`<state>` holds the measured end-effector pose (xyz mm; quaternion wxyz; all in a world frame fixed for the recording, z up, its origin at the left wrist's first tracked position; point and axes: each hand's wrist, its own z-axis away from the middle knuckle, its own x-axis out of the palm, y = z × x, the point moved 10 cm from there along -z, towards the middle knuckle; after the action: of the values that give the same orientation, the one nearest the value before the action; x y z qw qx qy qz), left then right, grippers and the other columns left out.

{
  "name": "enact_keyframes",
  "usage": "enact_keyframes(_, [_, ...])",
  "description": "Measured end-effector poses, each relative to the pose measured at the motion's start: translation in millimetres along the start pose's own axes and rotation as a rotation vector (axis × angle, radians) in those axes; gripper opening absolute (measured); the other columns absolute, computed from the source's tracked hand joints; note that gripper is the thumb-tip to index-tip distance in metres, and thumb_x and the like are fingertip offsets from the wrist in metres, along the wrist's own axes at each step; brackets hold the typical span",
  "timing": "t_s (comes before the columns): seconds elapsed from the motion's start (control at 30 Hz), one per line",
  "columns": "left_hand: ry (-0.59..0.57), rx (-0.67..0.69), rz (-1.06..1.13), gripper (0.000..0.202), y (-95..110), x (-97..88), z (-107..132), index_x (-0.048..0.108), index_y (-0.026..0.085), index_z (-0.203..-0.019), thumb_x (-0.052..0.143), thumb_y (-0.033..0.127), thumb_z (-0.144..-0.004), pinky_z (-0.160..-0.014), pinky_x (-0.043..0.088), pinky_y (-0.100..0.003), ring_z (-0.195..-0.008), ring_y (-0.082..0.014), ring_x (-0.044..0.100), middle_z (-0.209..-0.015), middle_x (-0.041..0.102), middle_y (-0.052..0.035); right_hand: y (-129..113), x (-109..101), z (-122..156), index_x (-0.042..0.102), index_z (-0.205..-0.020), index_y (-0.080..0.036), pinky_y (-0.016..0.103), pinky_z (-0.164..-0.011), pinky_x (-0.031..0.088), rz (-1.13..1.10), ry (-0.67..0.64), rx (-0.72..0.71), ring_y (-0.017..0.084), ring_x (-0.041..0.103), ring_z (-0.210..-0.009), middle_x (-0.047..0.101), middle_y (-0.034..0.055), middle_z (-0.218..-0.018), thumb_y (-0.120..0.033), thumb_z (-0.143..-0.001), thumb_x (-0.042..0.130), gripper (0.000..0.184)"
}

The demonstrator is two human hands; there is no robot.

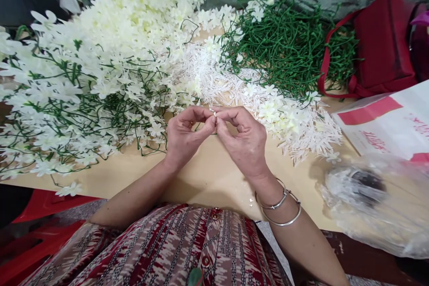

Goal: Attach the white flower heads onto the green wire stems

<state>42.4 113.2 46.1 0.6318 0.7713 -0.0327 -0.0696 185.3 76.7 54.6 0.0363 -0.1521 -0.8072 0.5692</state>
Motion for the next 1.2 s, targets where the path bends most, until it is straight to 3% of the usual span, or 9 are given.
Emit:
enact_keyframes(0.13, [-0.006, 0.024, 0.036, 0.011, -1, 1.7, -1, 0.073, 0.019, -0.085, 0.076, 0.029, -0.09, -0.075, 0.057, -0.03, -0.074, -0.0134, 0.065, -0.082, 0.073, -0.0011, 1, -2, -2, 0.068, -0.092, -0.023, 0.031, -0.079, 0.066, 0.001, 0.023, 0.04, 0.017, 0.079, -0.089, 0.081, 0.0026, -0.097, -0.019, -0.092, 0.069, 0.004])
enact_keyframes(0.3, [-0.017, 0.134, -0.003, 0.012, 8, 1.3, 0, 0.076, 0.02, -0.096, 0.076, 0.031, -0.092, -0.078, 0.059, -0.029, -0.078, -0.0136, 0.07, -0.091, 0.078, -0.0034, 9, -5, -7, 0.069, -0.089, -0.025, 0.023, -0.06, 0.055, -0.093, 0.002, 0.132, 0.012, 0.069, -0.069, 0.075, -0.0017, -0.08, -0.022, -0.091, 0.071, 0.004])
enact_keyframes(0.47, [-0.018, 0.224, -0.105, 0.007, 20, 3.5, 3, 0.073, 0.02, -0.095, 0.074, 0.027, -0.094, -0.08, 0.059, -0.027, -0.078, -0.0126, 0.071, -0.09, 0.076, -0.0029, 12, -7, -7, 0.07, -0.09, -0.027, 0.025, -0.059, 0.055, -0.139, 0.032, 0.141, 0.012, 0.066, -0.068, 0.073, -0.0022, -0.08, -0.024, -0.09, 0.075, 0.005])
enact_keyframes(0.67, [-0.001, 0.191, -0.015, 0.024, 13, -0.2, -1, 0.067, 0.022, -0.116, 0.074, 0.031, -0.095, -0.072, 0.056, -0.024, -0.073, -0.0108, 0.067, -0.089, 0.07, -0.0011, 9, -15, -9, 0.068, -0.095, -0.028, 0.029, -0.073, 0.059, -0.159, 0.131, 0.108, 0.014, 0.074, -0.08, 0.076, -0.0022, -0.084, -0.018, -0.088, 0.076, 0.014])
enact_keyframes(0.77, [-0.003, 0.209, -0.093, 0.014, 15, -3.1, -6, 0.074, 0.022, -0.104, 0.076, 0.031, -0.093, -0.071, 0.053, -0.024, -0.075, -0.0108, 0.061, -0.09, 0.07, -0.002, 10, -18, -10, 0.069, -0.096, -0.026, 0.028, -0.066, 0.057, -0.14, 0.118, 0.117, 0.014, 0.071, -0.072, 0.076, -0.0022, -0.08, -0.019, -0.088, 0.077, 0.013])
enact_keyframes(1.07, [-0.091, -0.024, 0.086, 0.017, -1, 2.3, -8, 0.074, 0.019, -0.089, 0.075, 0.035, -0.093, -0.072, 0.049, -0.026, -0.074, -0.0116, 0.059, -0.087, 0.07, -0.0026, 17, -13, -12, 0.068, -0.096, -0.031, 0.03, -0.062, 0.058, -0.126, 0.016, 0.093, 0.015, 0.071, -0.067, 0.074, -0.0033, -0.077, -0.018, -0.089, 0.076, 0.016])
enact_keyframes(1.2, [-0.123, -0.124, 0.174, 0.023, -7, 5.6, -9, 0.07, 0.018, -0.085, 0.079, 0.039, -0.089, -0.066, 0.047, -0.025, -0.068, -0.0105, 0.056, -0.079, 0.067, -0.0012, 23, -14, -14, 0.069, -0.093, -0.028, 0.029, -0.064, 0.06, -0.2, 0.025, 0.166, 0.013, 0.07, -0.065, 0.074, -0.0043, -0.076, -0.017, -0.085, 0.079, 0.017])
